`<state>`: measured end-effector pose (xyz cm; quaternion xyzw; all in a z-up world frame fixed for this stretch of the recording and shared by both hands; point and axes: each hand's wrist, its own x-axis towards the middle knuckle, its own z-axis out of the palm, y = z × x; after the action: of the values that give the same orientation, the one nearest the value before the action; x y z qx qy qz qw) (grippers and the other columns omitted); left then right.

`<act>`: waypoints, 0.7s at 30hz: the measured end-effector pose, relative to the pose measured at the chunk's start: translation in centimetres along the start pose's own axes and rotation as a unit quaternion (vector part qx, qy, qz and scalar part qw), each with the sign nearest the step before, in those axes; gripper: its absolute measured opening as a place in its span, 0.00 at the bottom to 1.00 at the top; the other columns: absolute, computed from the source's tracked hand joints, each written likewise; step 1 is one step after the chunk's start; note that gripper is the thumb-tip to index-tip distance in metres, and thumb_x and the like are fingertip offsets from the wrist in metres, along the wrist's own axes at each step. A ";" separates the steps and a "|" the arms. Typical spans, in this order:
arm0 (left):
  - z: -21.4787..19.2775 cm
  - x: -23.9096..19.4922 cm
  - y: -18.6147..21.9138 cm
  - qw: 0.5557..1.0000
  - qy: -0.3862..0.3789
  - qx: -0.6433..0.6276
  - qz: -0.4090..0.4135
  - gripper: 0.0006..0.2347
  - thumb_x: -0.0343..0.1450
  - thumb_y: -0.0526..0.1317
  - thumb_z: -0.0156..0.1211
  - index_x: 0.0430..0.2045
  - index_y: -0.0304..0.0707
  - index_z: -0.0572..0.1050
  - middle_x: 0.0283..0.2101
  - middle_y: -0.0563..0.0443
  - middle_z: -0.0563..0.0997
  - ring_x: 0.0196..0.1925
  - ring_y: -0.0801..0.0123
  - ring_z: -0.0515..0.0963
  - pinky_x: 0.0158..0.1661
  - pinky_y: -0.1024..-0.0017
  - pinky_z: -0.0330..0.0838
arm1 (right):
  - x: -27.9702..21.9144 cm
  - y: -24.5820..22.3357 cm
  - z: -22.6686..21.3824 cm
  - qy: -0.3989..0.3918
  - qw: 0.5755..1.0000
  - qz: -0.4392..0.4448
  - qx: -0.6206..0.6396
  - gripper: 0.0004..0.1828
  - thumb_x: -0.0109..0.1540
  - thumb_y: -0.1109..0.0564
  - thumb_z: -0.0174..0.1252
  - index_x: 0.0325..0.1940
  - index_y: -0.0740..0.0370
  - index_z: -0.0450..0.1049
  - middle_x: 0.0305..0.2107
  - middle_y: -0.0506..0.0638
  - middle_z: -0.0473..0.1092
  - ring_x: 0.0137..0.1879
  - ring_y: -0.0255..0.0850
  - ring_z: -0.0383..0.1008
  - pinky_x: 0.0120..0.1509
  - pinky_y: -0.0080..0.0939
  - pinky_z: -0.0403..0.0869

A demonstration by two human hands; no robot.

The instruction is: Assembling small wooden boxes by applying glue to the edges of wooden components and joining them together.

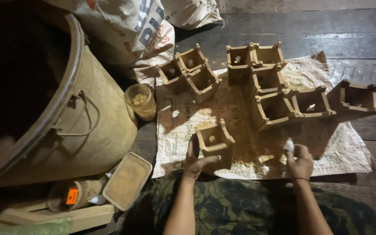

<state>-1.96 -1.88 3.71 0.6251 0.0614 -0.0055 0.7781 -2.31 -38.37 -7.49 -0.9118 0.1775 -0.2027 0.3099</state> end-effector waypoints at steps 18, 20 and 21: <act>-2.1 1.0 -0.6 0.935 0.107 -0.322 -0.108 0.31 0.71 0.61 0.44 0.63 0.42 0.70 0.55 0.36 0.78 0.57 0.41 0.77 0.52 0.46 0.73 | 0.7 9.2 6.7 0.015 0.999 0.041 0.025 0.27 0.59 0.61 0.61 0.64 0.58 0.70 0.42 0.57 0.77 0.46 0.61 0.78 0.52 0.58 0.73; -2.0 1.0 0.3 0.928 0.126 -0.319 -0.147 0.31 0.72 0.62 0.41 0.63 0.42 0.70 0.55 0.37 0.78 0.56 0.41 0.77 0.51 0.47 0.73 | 0.0 8.1 5.8 0.070 0.997 -0.034 0.016 0.29 0.57 0.64 0.60 0.64 0.67 0.71 0.46 0.63 0.74 0.50 0.62 0.74 0.56 0.59 0.71; -1.9 0.9 0.7 0.920 0.142 -0.316 -0.186 0.31 0.73 0.63 0.37 0.63 0.43 0.71 0.54 0.37 0.78 0.55 0.42 0.77 0.50 0.48 0.73 | -0.3 7.6 5.3 0.127 0.986 -0.107 0.006 0.31 0.56 0.67 0.60 0.64 0.76 0.72 0.49 0.68 0.71 0.54 0.63 0.70 0.61 0.59 0.69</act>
<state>-1.16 0.20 3.87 0.3183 0.2846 -0.0417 0.9033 -1.52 -41.35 -16.25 -0.8905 0.1155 -0.3498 0.2671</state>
